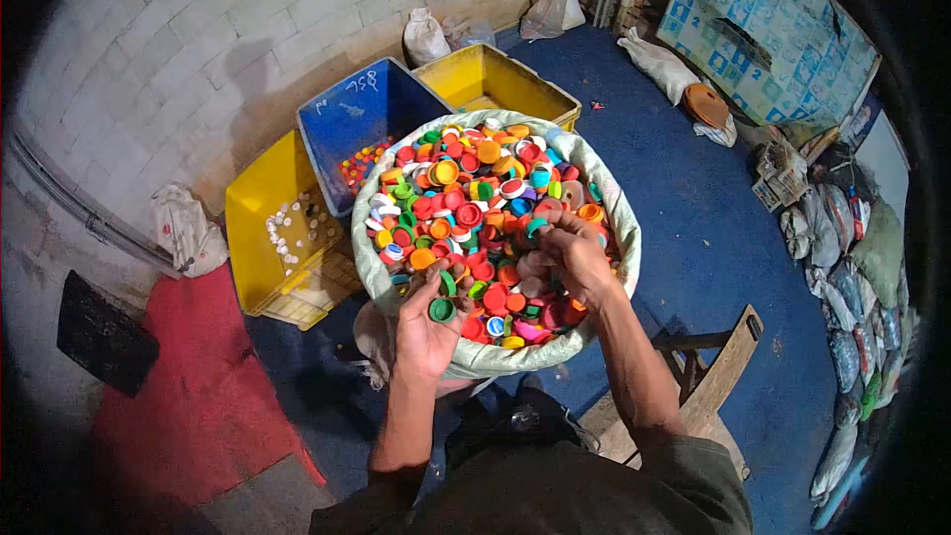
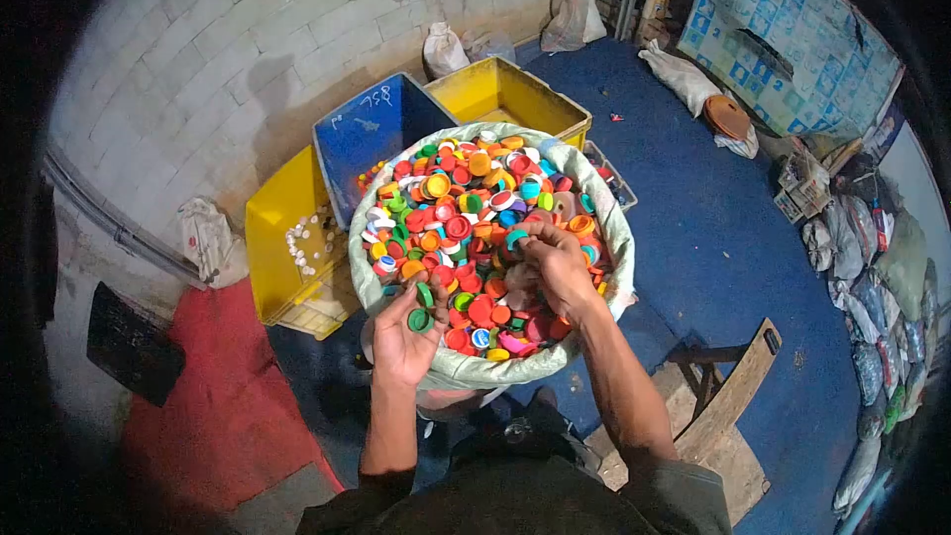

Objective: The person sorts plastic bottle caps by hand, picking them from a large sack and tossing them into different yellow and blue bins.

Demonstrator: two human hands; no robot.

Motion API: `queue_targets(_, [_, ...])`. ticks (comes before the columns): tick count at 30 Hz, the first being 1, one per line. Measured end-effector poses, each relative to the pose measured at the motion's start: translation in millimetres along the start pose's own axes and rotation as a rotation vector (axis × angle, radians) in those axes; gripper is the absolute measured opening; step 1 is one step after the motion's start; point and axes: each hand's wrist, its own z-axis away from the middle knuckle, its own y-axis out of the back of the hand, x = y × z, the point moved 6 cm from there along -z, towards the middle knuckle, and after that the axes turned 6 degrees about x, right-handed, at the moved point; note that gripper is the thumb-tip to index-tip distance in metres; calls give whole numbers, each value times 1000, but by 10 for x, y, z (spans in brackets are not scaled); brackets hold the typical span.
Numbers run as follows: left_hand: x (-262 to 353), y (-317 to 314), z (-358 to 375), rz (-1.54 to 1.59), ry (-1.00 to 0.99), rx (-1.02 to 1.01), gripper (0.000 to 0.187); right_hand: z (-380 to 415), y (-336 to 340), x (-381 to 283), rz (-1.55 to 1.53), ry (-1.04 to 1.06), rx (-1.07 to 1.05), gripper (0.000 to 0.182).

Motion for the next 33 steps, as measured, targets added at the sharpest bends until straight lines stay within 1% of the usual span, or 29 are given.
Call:
queue_targets(1, [-67, -88, 26, 24, -3, 2, 29, 27, 24, -22, -180, -77, -14, 21])
queue_targets(2, [-162, -128, 53, 48, 15, 40, 29, 49, 8, -119, -303, -98, -71, 15])
queue_targets(3, [-256, -180, 90, 39, 7, 16, 28, 89, 37, -195, -440, -140, -70, 15])
queue_targets(5, [-502, -344, 178, 78, 66, 16, 26, 101, 166, -354, -511, -137, -39, 17])
queue_targets(6, [-649, -389, 185, 61, 70, 11, 28, -25, 338, -320, -587, -142, -117, 22])
queue_targets(7, [-802, -505, 203, 84, 93, -22, 29, 36, 354, -507, -614, -144, -131, 22])
queue_targets(9, [-1178, -768, 209, 124, 194, -34, 27, -49, 607, -709, -629, -128, -159, 23])
queue_targets(11, [-1658, -949, 90, 120, 275, -33, 26, -273, 986, -836, -649, -157, -208, 24])
queue_targets(13, [-2127, -1249, -95, 117, 340, -118, 22, -582, 1384, -972, -592, -143, -191, 25])
queue_targets(14, [-2363, -1374, -257, 121, 342, -100, 22, -759, 1585, -1025, -572, -145, -186, 25])
queue_targets(15, [-2590, -1466, -419, 120, 352, -75, 21, -943, 1786, -1026, -560, -151, -173, 25])
queue_targets(17, [-3014, -1510, -857, 210, 310, 48, 25, -1234, 2121, -1016, -517, -206, -59, 26])
queue_targets(18, [-3180, -1512, -1100, 265, 279, 118, 24, -1409, 2299, -922, -545, -240, -48, 27])
queue_targets(19, [-3262, -1560, -1311, 239, 222, 105, 23, -1521, 2454, -864, -526, -291, 28, 28])
queue_targets(20, [-3339, -1539, -1510, 222, 153, 179, 23, -1656, 2618, -774, -526, -300, 39, 29])
queue_targets(21, [-3399, -1495, -1717, 205, 84, 249, 23, -1790, 2782, -655, -524, -306, 49, 29])
queue_targets(22, [-3468, -1409, -1941, 197, 59, 305, 22, -1893, 2920, -555, -521, -306, 55, 31])
queue_targets(23, [-3550, -1274, -2168, 190, 37, 362, 22, -1981, 3068, -421, -526, -335, 118, 31])
queue_targets(24, [-3638, -1088, -2395, 184, -29, 403, 22, -2044, 3185, -300, -560, -391, 155, 27])
queue_targets(26, [-3783, -853, -2742, 238, -25, 600, 25, -2118, 3375, -34, -602, -479, 188, 23])
queue_targets(27, [-3835, -758, -2871, 261, -19, 697, 26, -2143, 3475, 104, -611, -507, 187, 21])
queue_targets(28, [-3896, -715, -2971, 284, 48, 771, 29, -2179, 3553, 219, -621, -532, 187, 19])
queue_targets(29, [-3904, -682, -3077, 255, 41, 814, 30, -2238, 3635, 344, -616, -543, 251, 15])
queue_targets(31, [-3837, -736, -3279, 203, 23, 897, 33, -2459, 3714, 500, -562, -582, 312, 15])
queue_targets(32, [-3830, -526, -3664, 298, 64, 787, 40, -2626, 3575, 364, -600, -532, 231, 16])
queue_targets(33, [-3519, -1039, -3652, 261, 0, 814, 49, -2808, 3297, 81, -638, -484, 151, 18])
